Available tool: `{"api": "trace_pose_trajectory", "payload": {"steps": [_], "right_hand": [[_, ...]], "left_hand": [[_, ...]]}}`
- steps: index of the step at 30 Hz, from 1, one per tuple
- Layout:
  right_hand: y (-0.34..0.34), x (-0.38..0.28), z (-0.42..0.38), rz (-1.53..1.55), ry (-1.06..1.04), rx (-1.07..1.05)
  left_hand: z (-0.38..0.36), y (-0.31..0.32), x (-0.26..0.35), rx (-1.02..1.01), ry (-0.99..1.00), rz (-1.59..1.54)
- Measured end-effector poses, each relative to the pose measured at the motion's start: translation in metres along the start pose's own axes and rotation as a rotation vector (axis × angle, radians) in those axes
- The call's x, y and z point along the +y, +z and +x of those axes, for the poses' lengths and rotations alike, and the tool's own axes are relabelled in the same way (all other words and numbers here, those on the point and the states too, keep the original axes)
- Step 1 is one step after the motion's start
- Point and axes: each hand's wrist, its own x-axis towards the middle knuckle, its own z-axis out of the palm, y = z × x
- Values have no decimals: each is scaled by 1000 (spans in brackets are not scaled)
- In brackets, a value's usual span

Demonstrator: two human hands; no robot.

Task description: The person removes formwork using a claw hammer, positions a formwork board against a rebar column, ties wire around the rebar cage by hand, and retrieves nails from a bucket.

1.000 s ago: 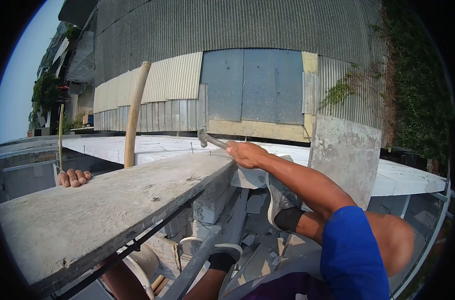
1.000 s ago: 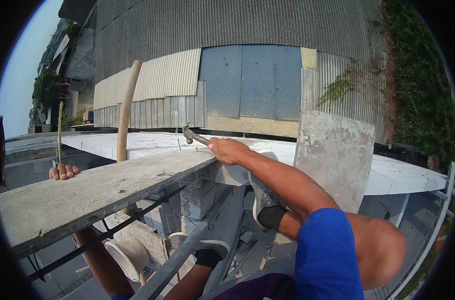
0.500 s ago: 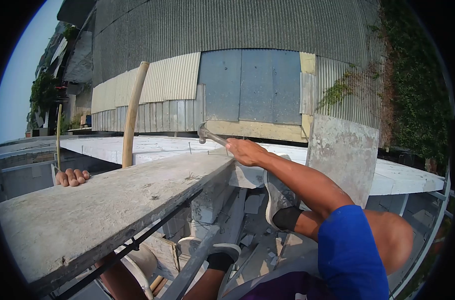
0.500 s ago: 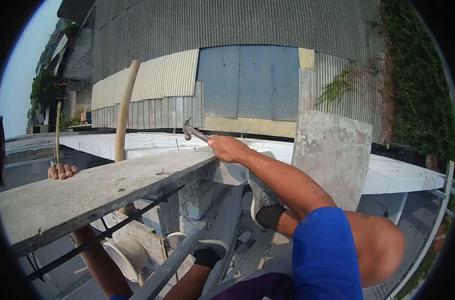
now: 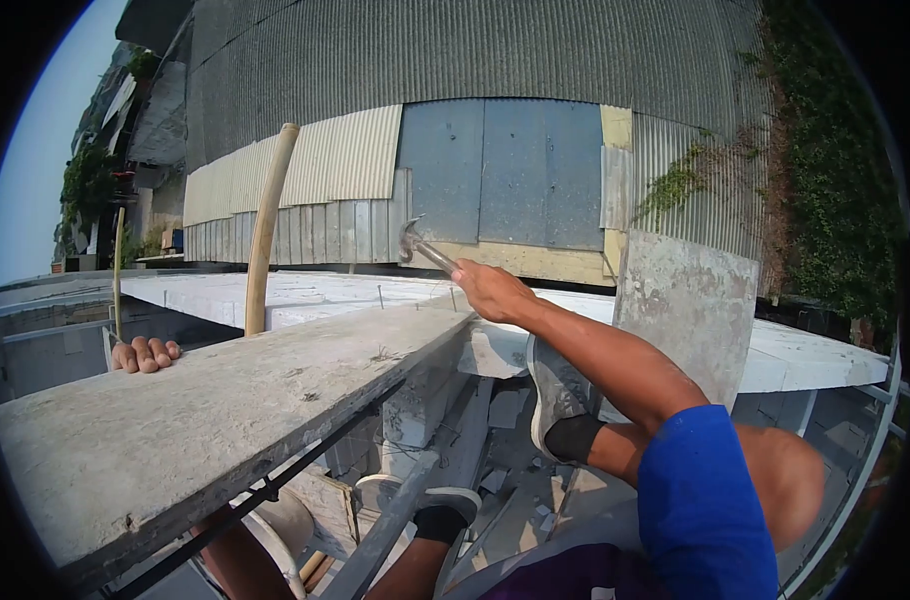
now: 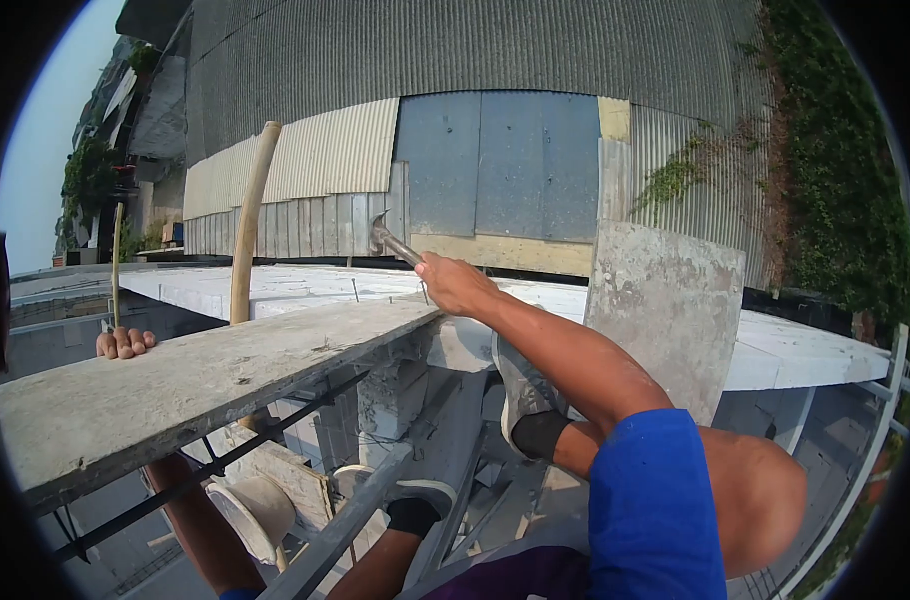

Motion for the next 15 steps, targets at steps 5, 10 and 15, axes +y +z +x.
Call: {"api": "trace_pose_trajectory", "payload": {"steps": [5,10,15], "right_hand": [[-28,-53,2,428,-34,572],[17,7,-15,-31,57,36],[-8,-8,5,34,-30,83]], "left_hand": [[2,-14,-1,-154,-36,-94],[2,-11,0,-151,-42,-79],[3,2,0,-42,-21,-38]]}}
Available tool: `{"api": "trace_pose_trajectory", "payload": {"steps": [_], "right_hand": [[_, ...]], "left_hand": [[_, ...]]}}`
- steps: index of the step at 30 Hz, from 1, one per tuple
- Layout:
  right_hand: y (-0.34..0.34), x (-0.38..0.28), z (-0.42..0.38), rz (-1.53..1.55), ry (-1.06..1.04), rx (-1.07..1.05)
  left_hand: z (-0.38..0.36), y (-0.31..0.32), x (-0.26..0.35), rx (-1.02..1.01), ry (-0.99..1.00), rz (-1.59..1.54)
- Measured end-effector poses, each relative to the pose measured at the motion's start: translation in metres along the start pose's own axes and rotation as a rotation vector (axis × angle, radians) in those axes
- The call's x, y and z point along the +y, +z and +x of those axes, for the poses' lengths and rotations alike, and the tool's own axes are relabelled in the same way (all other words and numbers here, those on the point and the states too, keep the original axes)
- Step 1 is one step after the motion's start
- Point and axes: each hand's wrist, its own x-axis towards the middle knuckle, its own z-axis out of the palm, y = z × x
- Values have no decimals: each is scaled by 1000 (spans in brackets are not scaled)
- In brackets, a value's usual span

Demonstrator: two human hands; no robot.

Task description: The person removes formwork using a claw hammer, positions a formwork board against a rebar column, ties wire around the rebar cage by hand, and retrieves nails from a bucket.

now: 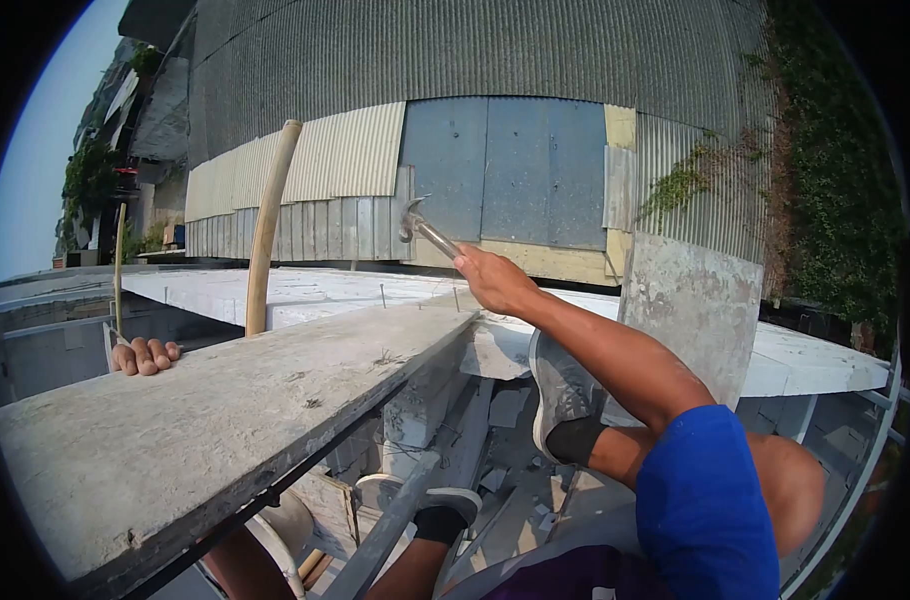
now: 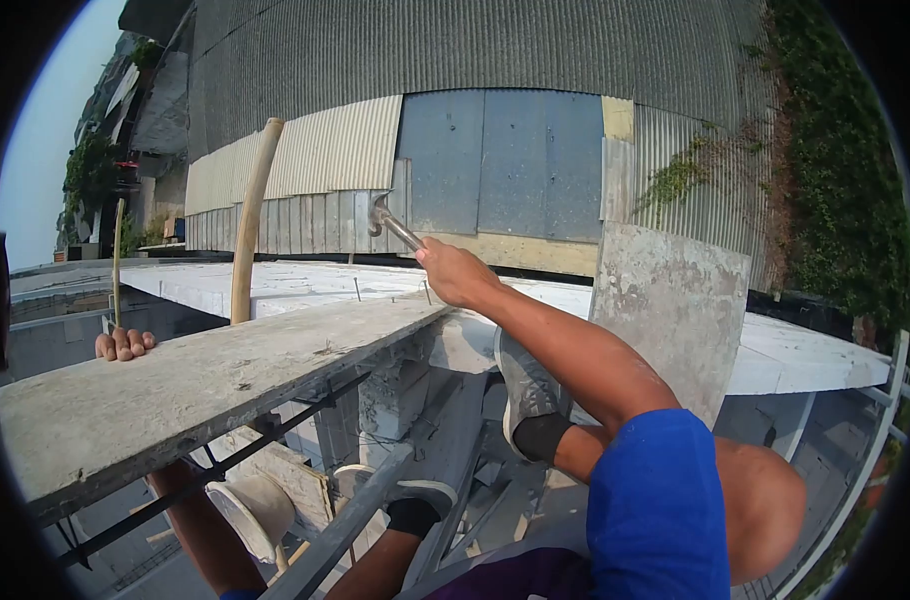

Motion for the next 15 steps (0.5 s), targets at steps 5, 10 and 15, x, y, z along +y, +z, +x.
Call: {"api": "trace_pose_trajectory", "payload": {"steps": [5,10,15], "right_hand": [[-7,-41,2,359,80,494],[12,28,-3,-323,7,-341],[-29,-16,1,24,8,144]], "left_hand": [[-2,-8,2,-73,-23,-4],[-2,-21,2,-100,-14,-24],[-2,11,-1,101,16,43]]}}
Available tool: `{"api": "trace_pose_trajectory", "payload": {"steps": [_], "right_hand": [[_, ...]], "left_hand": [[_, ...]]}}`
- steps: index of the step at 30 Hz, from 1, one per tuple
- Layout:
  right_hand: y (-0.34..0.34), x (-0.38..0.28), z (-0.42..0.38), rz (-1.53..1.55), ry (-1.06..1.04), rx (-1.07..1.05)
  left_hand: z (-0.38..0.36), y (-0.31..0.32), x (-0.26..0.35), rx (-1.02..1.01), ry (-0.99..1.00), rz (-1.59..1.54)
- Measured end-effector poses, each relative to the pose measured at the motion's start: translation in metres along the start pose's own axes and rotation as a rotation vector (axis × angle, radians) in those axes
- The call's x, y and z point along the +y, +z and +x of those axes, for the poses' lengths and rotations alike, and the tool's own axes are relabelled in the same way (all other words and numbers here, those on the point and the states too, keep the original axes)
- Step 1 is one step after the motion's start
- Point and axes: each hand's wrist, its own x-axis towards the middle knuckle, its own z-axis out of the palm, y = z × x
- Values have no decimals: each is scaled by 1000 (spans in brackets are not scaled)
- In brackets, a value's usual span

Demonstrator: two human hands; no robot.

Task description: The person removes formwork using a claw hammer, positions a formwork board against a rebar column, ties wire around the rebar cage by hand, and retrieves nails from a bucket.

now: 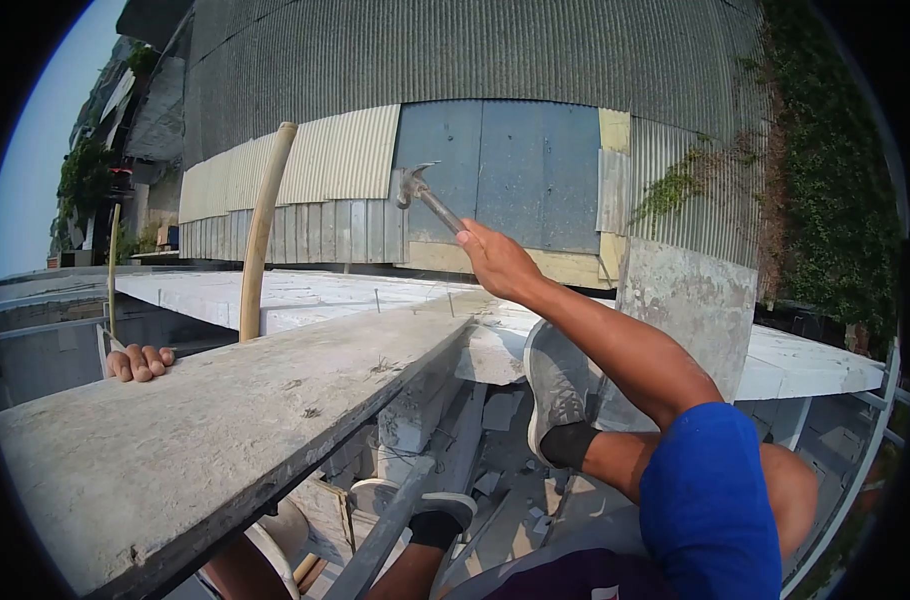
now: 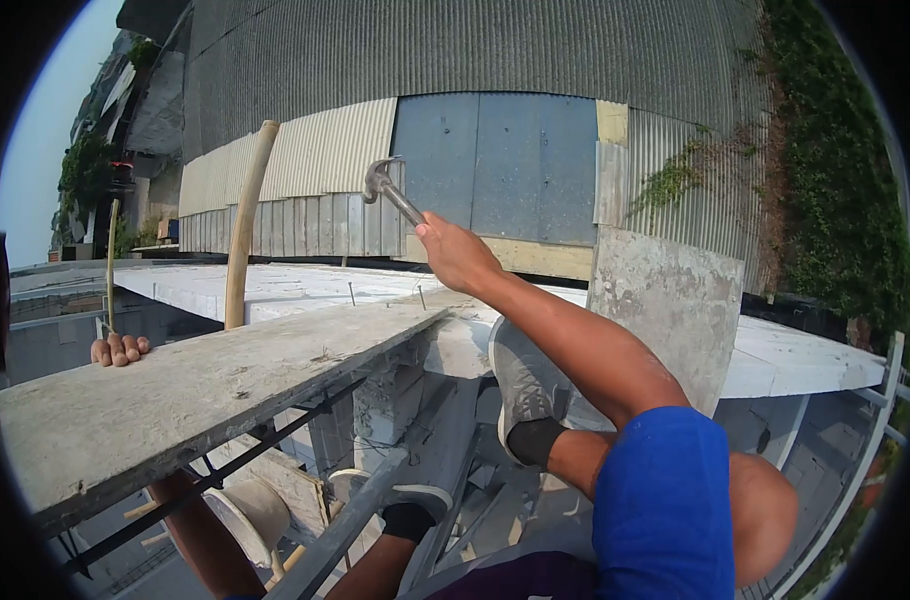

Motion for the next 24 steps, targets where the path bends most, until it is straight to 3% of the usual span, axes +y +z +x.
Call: {"api": "trace_pose_trajectory", "payload": {"steps": [2,5,7,8,10,12,17,20,23,24], "right_hand": [[3,-20,10,238,-50,320],[28,-19,-9,320,126,335],[43,23,-21,-133,93,-237],[80,72,-17,-282,-151,-334],[43,34,-8,-203,-12,-531],[35,27,-3,-123,-101,-338],[26,-16,0,222,-26,257],[50,33,-14,-119,73,-163],[30,39,-10,-339,-4,-534],[24,35,-10,-266,84,-482]], "left_hand": [[-1,-7,0,-19,8,-13],[-5,-9,1,-2,-6,-40],[-5,-7,1,-4,-1,-45],[-4,-6,-1,-8,4,-49],[1,-5,-2,-9,-5,-50],[-3,-5,1,-14,-6,-39],[-4,-34,0,-185,-34,-93],[-6,-21,-4,-110,-13,-125],[-1,-21,-1,-152,-31,-105],[-7,-20,1,-147,-37,-112]]}}
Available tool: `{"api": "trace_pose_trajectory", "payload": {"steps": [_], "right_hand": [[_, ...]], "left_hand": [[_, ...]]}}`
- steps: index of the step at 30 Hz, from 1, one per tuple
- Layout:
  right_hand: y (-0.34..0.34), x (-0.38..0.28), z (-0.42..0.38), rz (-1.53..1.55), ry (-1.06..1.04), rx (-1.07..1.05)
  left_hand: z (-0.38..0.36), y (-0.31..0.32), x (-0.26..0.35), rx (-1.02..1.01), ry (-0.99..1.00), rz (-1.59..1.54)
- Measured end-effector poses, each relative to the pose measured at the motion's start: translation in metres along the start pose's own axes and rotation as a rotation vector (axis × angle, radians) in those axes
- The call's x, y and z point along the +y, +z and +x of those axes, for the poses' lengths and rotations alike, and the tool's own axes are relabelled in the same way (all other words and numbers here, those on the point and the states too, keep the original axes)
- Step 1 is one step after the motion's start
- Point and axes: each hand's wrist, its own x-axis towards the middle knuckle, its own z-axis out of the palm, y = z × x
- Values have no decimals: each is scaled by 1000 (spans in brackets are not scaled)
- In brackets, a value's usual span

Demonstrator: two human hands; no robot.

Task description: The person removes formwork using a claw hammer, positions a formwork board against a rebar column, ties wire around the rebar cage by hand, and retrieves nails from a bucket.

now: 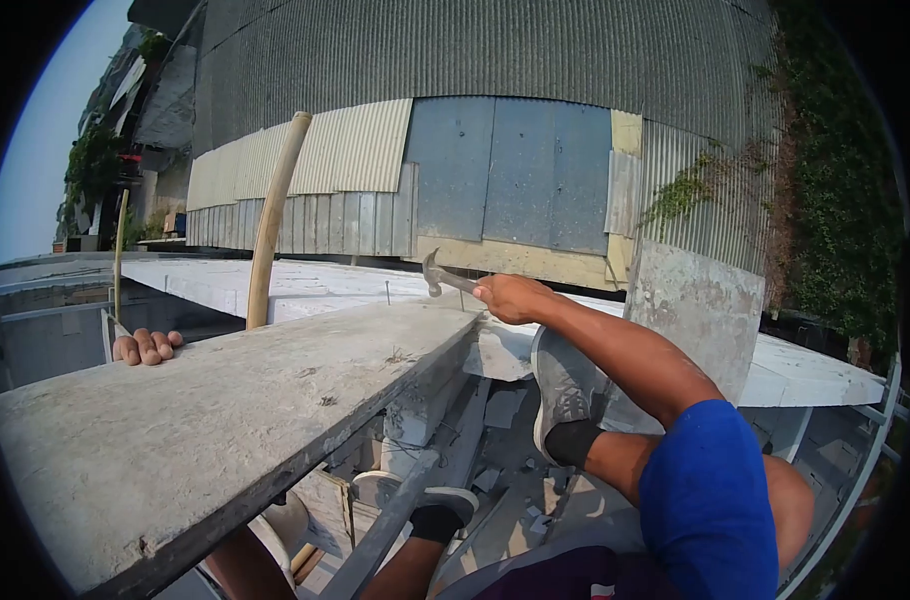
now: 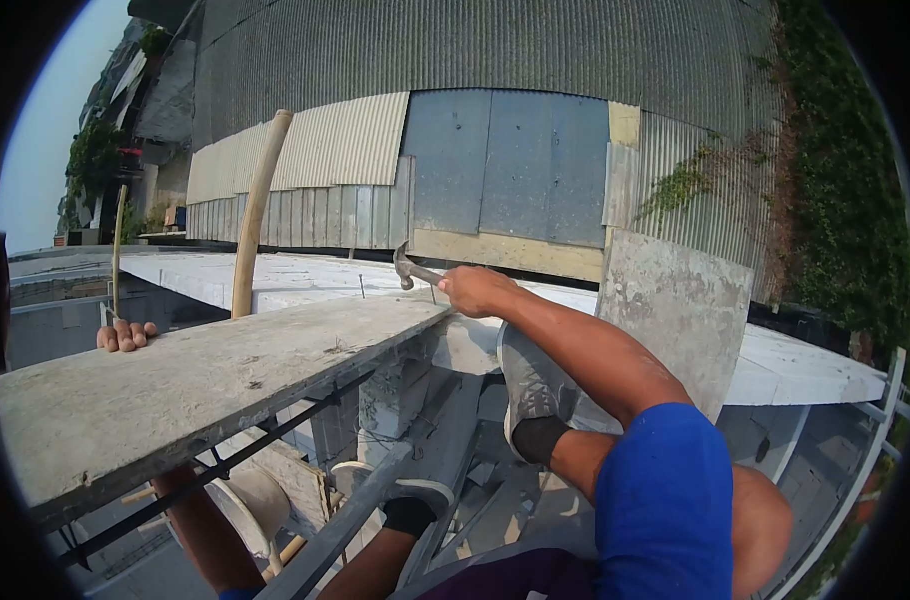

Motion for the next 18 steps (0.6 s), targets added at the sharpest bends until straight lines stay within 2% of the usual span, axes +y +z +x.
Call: {"api": "trace_pose_trajectory", "payload": {"steps": [2,5,8,9,12,16,18], "right_hand": [[-15,-17,-3,64,8,172],[-1,-24,6,326,4,600],[17,-12,7,143,22,255],[20,-7,6,0,29,-85],[1,-2,8,-77,47,-107],[-17,-13,16,43,-33,264],[-35,-33,20,261,-126,460]], "left_hand": [[5,-4,-2,-17,4,-15],[6,-5,-1,-47,6,25],[9,2,-2,-15,2,-5],[8,1,-2,-19,13,8],[2,-2,-2,-17,12,17],[6,5,-3,41,14,30],[9,5,-2,46,26,47]]}}
